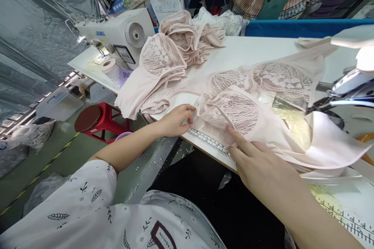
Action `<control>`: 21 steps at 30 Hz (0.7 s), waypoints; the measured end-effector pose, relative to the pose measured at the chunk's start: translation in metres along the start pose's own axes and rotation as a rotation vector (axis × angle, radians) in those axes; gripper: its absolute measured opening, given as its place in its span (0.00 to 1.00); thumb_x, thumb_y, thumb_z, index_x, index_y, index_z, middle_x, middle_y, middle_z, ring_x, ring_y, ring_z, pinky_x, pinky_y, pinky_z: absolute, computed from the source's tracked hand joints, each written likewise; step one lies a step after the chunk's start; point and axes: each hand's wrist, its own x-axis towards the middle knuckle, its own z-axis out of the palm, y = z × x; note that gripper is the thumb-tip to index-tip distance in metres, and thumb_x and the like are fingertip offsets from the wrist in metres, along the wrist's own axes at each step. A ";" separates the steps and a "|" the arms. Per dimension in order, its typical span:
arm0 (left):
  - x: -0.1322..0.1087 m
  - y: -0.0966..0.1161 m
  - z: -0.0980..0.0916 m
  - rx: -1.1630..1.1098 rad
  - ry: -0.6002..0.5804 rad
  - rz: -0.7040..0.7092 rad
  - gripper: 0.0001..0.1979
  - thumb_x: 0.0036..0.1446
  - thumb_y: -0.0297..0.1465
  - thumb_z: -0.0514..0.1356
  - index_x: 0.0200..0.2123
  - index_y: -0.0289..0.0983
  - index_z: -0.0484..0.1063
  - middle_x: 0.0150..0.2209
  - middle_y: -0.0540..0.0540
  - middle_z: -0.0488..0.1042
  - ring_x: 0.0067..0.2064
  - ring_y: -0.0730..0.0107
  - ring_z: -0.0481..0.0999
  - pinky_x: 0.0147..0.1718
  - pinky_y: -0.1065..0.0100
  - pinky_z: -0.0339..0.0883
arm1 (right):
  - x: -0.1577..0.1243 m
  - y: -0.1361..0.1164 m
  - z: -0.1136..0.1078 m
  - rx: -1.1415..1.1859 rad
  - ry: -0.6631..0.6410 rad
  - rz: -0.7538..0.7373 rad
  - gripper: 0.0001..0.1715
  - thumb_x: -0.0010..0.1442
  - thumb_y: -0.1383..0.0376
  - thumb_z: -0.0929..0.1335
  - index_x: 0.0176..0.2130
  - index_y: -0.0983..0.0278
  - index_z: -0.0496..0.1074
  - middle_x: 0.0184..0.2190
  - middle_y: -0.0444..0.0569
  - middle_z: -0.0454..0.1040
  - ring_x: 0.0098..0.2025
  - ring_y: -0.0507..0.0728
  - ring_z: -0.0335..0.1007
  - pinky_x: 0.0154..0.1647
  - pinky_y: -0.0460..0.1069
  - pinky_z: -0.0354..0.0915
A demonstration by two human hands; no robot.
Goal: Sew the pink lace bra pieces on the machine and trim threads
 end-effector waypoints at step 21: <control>-0.008 0.010 0.006 -0.007 0.061 -0.128 0.03 0.53 0.24 0.58 0.32 0.37 0.70 0.59 0.38 0.62 0.64 0.51 0.58 0.60 0.51 0.58 | 0.003 -0.001 -0.002 -0.020 0.017 -0.006 0.17 0.60 0.74 0.58 0.28 0.65 0.71 0.54 0.59 0.71 0.27 0.57 0.67 0.25 0.53 0.66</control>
